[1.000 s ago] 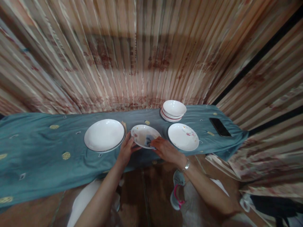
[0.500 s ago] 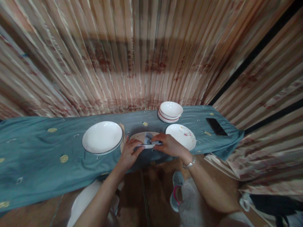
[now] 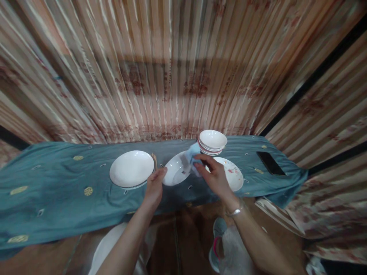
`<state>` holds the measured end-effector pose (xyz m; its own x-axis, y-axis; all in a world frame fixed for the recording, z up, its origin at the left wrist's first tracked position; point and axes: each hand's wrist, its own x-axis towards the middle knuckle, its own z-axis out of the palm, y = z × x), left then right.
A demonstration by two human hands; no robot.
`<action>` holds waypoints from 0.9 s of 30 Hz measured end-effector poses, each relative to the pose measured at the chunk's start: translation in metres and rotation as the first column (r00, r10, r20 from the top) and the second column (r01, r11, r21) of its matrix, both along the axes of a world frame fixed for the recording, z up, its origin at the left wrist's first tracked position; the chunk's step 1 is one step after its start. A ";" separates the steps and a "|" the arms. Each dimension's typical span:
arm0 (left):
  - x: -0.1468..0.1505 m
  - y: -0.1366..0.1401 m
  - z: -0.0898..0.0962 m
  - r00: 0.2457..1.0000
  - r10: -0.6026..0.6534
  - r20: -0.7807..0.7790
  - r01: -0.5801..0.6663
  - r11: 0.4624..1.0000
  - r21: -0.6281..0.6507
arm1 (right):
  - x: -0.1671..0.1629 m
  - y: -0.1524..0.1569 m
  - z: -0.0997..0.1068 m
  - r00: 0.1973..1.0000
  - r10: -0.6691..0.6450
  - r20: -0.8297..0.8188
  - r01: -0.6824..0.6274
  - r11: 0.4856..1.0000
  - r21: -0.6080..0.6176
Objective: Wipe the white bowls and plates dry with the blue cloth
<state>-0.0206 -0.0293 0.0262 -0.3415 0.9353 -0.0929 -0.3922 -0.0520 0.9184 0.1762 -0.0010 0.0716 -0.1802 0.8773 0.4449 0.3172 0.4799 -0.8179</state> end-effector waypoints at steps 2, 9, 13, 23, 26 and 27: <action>0.000 0.000 -0.003 0.999 -0.013 0.040 0.013 1.000 -0.007 | -0.021 -0.009 -0.005 0.990 -0.006 0.144 -0.010 0.994 0.108; -0.003 0.002 -0.009 0.997 -0.031 0.072 0.033 0.999 -0.028 | -0.057 -0.009 -0.025 0.813 -0.141 0.566 -0.106 0.919 0.380; -0.005 0.006 -0.007 0.995 -0.017 0.098 0.020 0.999 -0.028 | -0.061 0.004 -0.030 0.794 -0.114 0.597 -0.160 0.909 0.385; -0.004 0.011 0.001 0.989 -0.031 0.148 0.032 0.999 -0.005 | -0.068 0.026 -0.054 0.899 -0.161 0.406 -0.039 0.897 0.441; -0.007 0.010 0.000 0.989 0.000 0.147 0.003 1.000 -0.025 | -0.065 0.034 -0.065 0.940 -0.152 0.306 0.017 0.916 0.402; -0.009 0.010 -0.001 0.992 0.017 0.129 -0.012 0.999 -0.036 | -0.064 0.037 -0.069 0.953 -0.144 0.266 0.036 0.927 0.372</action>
<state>-0.0295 -0.0192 0.0255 -0.3382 0.9257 -0.1693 -0.5069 -0.0276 0.8616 0.1123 0.0359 0.0022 -0.2736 0.6862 0.6740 0.5658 0.6815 -0.4641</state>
